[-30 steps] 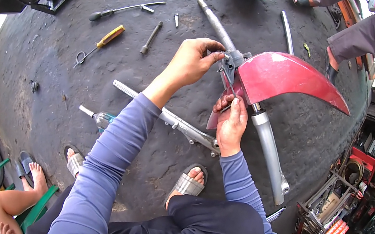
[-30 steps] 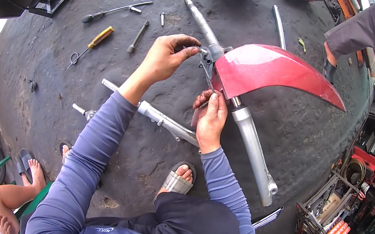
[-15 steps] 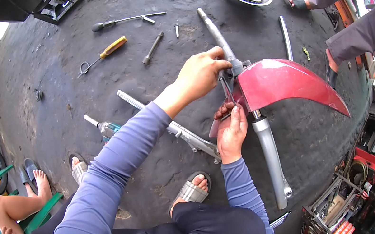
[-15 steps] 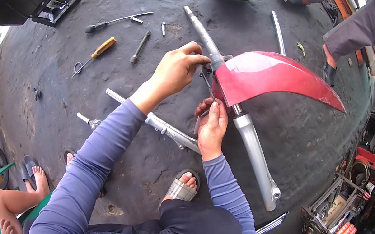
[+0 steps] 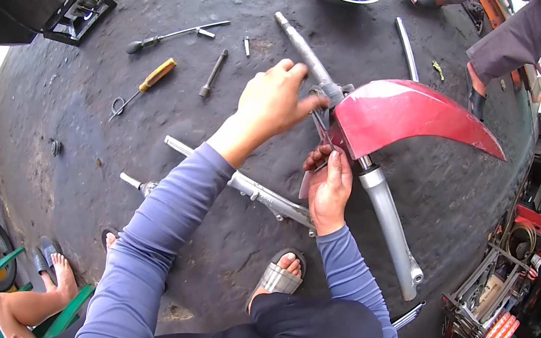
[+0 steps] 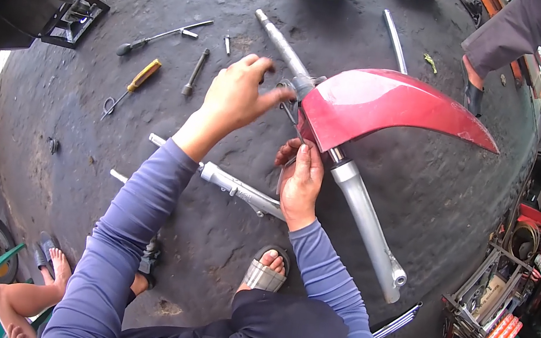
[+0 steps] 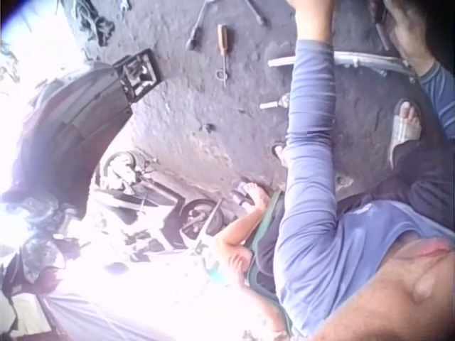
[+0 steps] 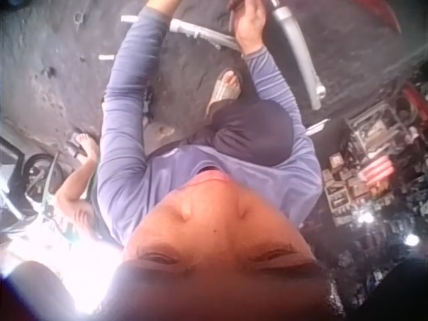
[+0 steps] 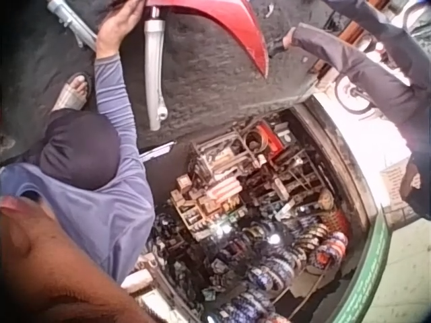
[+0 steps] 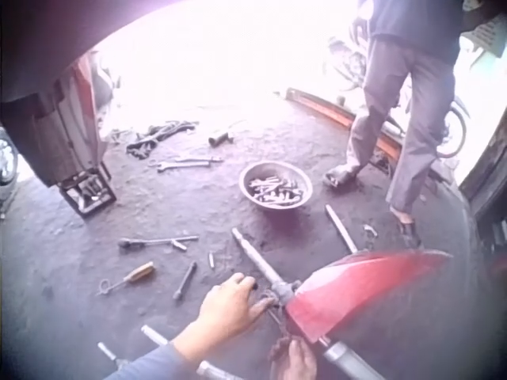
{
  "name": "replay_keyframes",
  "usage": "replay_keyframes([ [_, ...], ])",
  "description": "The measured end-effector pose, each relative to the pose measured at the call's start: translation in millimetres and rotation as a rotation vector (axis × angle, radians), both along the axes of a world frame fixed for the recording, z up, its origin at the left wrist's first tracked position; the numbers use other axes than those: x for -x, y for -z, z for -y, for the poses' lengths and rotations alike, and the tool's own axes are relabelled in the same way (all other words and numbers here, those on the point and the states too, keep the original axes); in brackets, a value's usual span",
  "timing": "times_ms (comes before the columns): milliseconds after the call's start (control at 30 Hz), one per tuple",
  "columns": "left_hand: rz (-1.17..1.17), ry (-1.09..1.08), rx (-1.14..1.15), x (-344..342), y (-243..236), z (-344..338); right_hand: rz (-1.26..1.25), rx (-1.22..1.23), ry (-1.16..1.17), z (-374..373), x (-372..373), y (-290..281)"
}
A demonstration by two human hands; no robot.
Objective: Repairing and assembling motorcycle front forks and a front fender.
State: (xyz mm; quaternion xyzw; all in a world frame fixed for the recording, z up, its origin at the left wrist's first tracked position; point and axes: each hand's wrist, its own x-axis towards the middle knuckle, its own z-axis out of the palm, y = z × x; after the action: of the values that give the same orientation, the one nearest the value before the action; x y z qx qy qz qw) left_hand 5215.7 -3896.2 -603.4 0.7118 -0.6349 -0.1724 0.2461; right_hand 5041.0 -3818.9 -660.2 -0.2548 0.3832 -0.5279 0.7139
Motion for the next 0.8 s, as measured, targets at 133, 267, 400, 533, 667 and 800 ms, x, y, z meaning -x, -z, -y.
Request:
replay_keyframes([
  [133,-0.086,0.399,0.154,-8.0,5.7,1.4,-0.012,0.009,0.006,-0.2,-2.1,-0.4],
  [267,-0.227,0.076,0.163,6.7,6.7,0.5,-0.022,0.006,0.004,0.5,1.1,-0.9],
  [400,-0.246,0.177,0.134,-10.2,10.7,4.9,-0.017,0.002,0.011,-1.1,-2.8,-2.1],
  [533,-1.249,-0.153,-0.091,-28.0,4.9,-0.5,0.004,-0.017,0.019,0.6,-3.4,-3.0],
  [667,-0.704,0.053,0.274,-10.0,10.6,-9.9,-0.001,-0.020,0.011,-0.8,-0.6,-1.0],
  [800,-0.056,0.207,0.364,0.1,4.8,-6.9,-0.008,-0.004,0.003,1.1,-1.6,-2.5],
])
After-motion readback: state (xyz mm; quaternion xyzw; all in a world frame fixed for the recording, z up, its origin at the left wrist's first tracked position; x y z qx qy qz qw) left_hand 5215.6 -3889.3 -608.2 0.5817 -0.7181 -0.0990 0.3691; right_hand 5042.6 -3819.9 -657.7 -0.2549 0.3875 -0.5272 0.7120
